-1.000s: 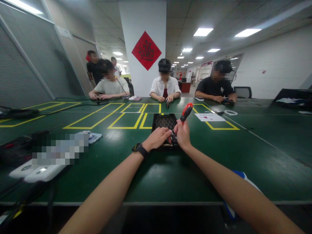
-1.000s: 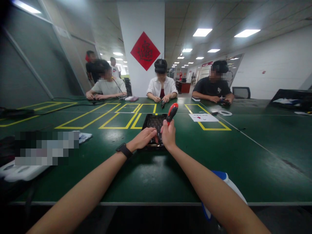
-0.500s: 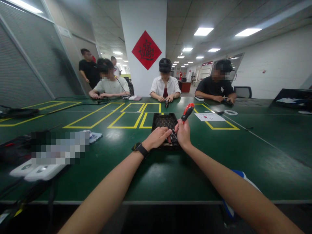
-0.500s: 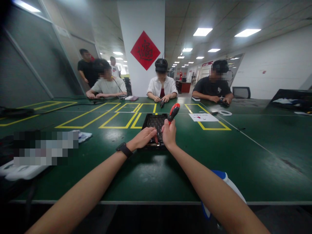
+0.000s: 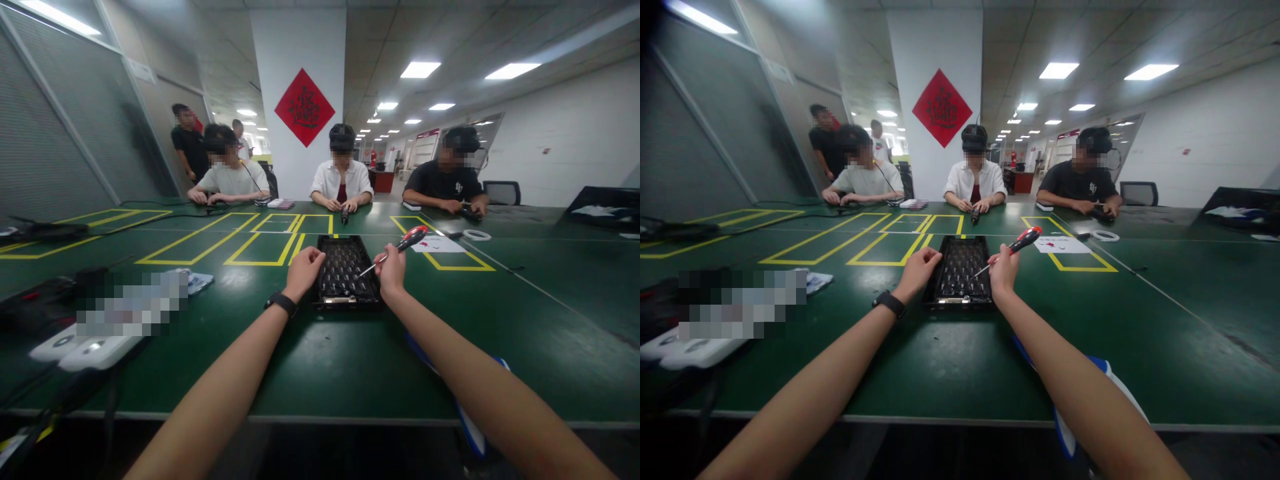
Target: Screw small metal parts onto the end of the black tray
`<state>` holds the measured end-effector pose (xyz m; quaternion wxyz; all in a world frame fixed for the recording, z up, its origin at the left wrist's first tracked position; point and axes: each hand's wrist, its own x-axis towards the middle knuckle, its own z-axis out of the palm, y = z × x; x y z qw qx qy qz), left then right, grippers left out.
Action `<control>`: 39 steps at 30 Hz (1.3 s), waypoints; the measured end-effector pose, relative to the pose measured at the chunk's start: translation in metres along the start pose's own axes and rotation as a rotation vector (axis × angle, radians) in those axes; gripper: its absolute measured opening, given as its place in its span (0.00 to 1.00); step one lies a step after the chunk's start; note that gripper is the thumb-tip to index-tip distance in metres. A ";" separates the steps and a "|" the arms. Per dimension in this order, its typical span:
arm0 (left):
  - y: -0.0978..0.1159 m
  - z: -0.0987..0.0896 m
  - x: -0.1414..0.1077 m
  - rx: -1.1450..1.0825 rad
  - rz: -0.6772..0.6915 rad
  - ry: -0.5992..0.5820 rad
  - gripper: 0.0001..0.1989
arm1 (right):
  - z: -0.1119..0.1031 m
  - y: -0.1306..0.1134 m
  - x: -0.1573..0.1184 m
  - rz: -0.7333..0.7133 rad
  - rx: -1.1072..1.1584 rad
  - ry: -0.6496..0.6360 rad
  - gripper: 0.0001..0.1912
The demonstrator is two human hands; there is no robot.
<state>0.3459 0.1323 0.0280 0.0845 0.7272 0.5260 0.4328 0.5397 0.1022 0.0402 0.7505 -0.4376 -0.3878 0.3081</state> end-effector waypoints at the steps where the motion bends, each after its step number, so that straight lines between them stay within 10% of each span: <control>1: -0.009 0.001 0.001 0.026 -0.065 -0.014 0.17 | -0.001 0.000 0.002 0.043 0.027 0.030 0.09; 8: -0.042 0.014 0.002 0.030 -0.227 -0.166 0.18 | 0.001 0.007 0.003 0.164 0.048 0.012 0.11; 25: -0.047 0.016 0.006 0.042 -0.226 -0.113 0.16 | 0.008 0.002 -0.021 -0.166 -0.098 -0.207 0.15; 39: -0.044 0.012 0.008 -0.041 -0.089 -0.029 0.14 | 0.008 0.009 -0.025 -0.151 -0.041 -0.305 0.15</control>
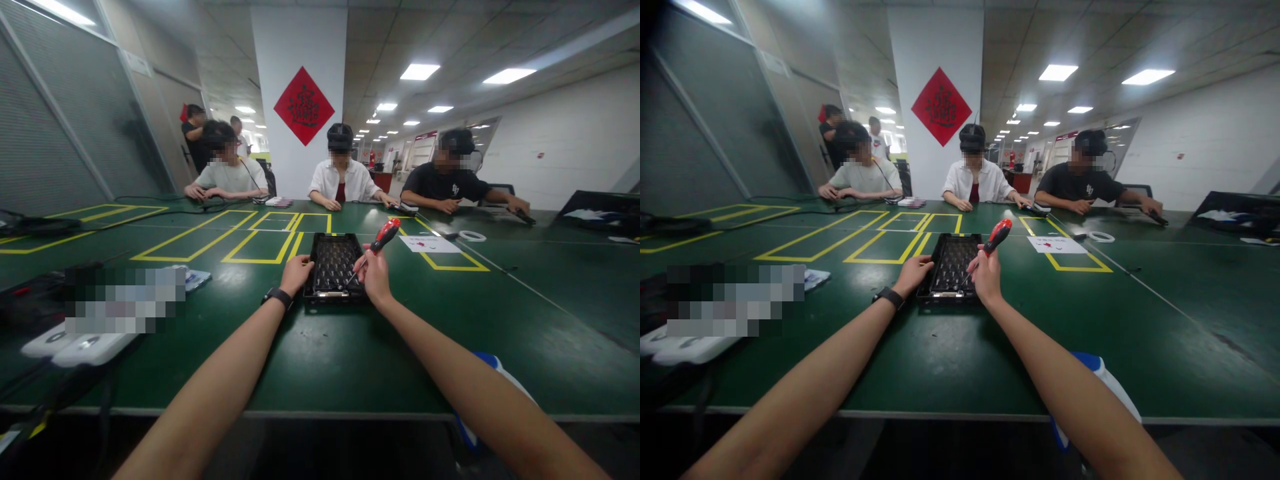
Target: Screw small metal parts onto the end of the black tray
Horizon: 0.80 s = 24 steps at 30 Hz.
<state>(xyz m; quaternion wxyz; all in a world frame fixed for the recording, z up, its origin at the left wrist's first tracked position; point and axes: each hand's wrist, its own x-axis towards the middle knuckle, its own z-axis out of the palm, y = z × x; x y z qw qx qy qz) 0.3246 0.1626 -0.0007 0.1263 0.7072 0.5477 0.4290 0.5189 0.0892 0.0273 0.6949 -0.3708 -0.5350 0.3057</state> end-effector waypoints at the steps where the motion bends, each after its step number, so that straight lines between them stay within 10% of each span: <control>1: 0.006 -0.003 -0.001 -0.004 0.034 0.052 0.15 | 0.000 0.000 0.000 -0.008 -0.007 0.000 0.16; 3: 0.024 -0.008 -0.004 -0.050 0.156 0.083 0.15 | 0.001 -0.002 -0.001 -0.030 -0.028 0.013 0.17; 10: 0.083 -0.002 -0.031 -0.366 0.371 -0.394 0.17 | 0.002 -0.013 -0.002 -0.111 -0.068 0.033 0.18; 24: 0.074 0.009 -0.034 -0.318 0.395 -0.405 0.10 | 0.005 -0.012 -0.008 -0.098 0.001 -0.112 0.17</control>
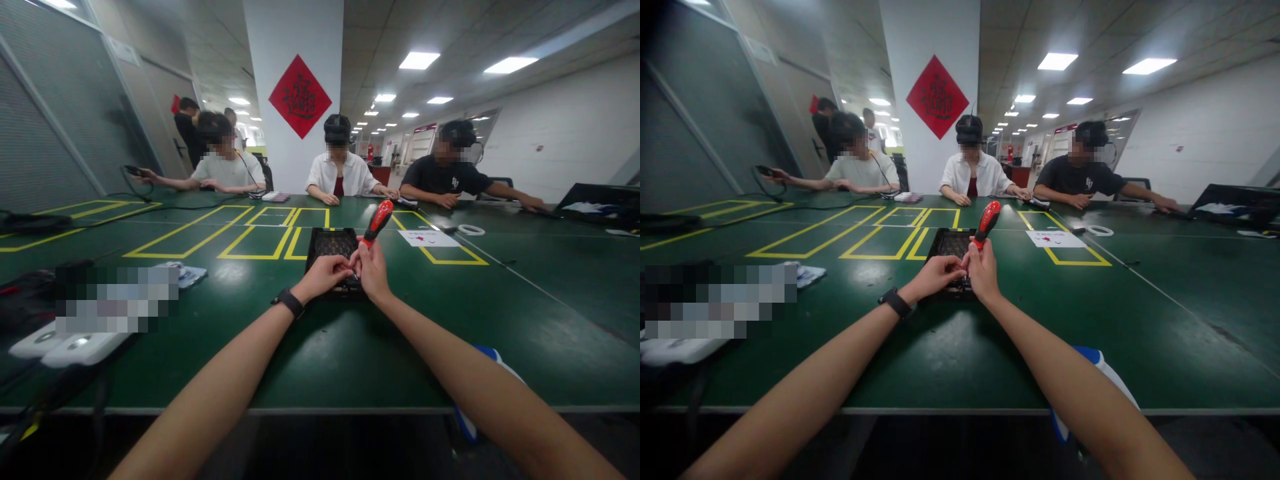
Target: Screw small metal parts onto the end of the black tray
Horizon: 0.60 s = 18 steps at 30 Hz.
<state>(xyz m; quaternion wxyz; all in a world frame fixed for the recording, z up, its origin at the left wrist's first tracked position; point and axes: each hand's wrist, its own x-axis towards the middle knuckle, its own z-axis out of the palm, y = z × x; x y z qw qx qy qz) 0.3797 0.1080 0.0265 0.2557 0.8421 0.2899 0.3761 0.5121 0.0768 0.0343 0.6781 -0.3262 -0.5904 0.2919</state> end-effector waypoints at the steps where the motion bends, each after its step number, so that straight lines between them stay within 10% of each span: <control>1: 0.000 0.001 0.000 -0.003 -0.020 0.011 0.11 | 0.000 0.000 0.000 0.000 0.003 0.007 0.17; 18: 0.006 0.000 -0.002 0.044 -0.041 0.008 0.10 | 0.000 -0.005 0.000 0.057 0.056 -0.066 0.18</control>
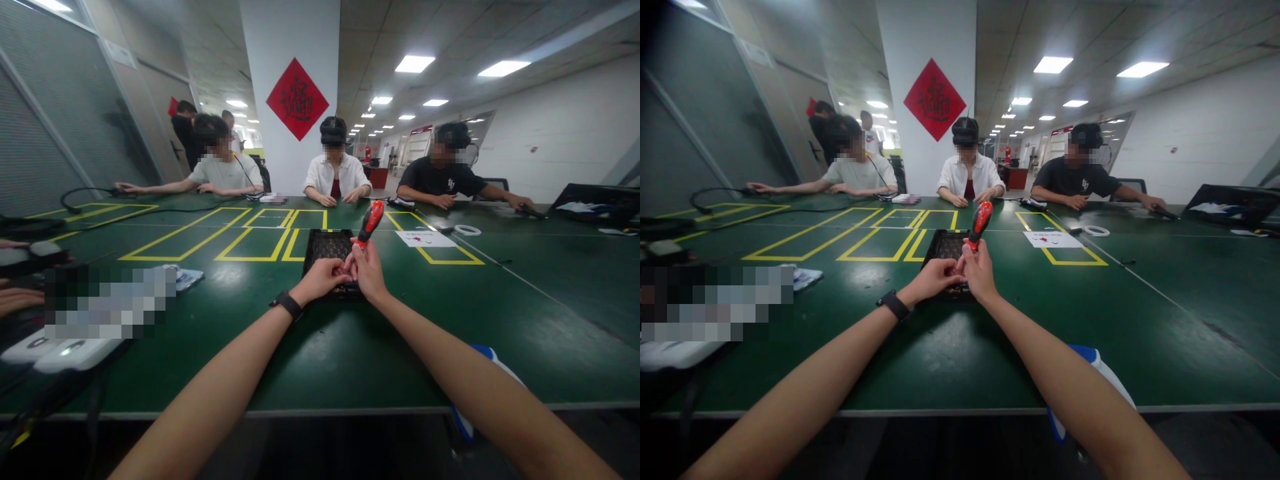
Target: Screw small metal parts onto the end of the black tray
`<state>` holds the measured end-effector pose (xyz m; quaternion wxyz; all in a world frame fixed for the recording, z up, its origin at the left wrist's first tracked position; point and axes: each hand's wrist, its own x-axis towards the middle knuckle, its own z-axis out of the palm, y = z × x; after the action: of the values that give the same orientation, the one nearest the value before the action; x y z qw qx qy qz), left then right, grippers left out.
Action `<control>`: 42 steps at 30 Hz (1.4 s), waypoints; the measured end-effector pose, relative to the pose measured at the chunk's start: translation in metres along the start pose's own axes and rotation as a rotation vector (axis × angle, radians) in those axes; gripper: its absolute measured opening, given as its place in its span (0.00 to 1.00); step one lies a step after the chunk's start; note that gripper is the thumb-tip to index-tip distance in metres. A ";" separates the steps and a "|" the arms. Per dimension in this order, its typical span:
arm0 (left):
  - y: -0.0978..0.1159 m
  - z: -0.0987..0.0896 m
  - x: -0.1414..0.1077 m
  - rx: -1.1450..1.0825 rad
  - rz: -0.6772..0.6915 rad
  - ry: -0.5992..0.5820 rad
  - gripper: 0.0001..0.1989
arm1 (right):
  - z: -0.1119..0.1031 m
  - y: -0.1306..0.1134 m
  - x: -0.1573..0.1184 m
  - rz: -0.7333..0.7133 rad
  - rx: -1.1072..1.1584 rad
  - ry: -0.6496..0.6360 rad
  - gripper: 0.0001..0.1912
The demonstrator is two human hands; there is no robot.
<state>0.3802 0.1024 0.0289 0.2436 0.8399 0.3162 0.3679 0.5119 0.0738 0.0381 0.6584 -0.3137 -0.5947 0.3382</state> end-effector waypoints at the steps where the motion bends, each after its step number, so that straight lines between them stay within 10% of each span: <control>1: 0.000 0.000 0.000 -0.007 0.007 -0.019 0.09 | 0.000 0.000 0.000 0.005 0.005 -0.001 0.18; 42: -0.001 0.000 0.000 -0.001 -0.012 -0.004 0.13 | -0.002 0.001 0.000 0.010 0.013 0.019 0.18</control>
<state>0.3801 0.1035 0.0282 0.2466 0.8386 0.3204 0.3650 0.5135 0.0742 0.0374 0.6645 -0.3154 -0.5847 0.3423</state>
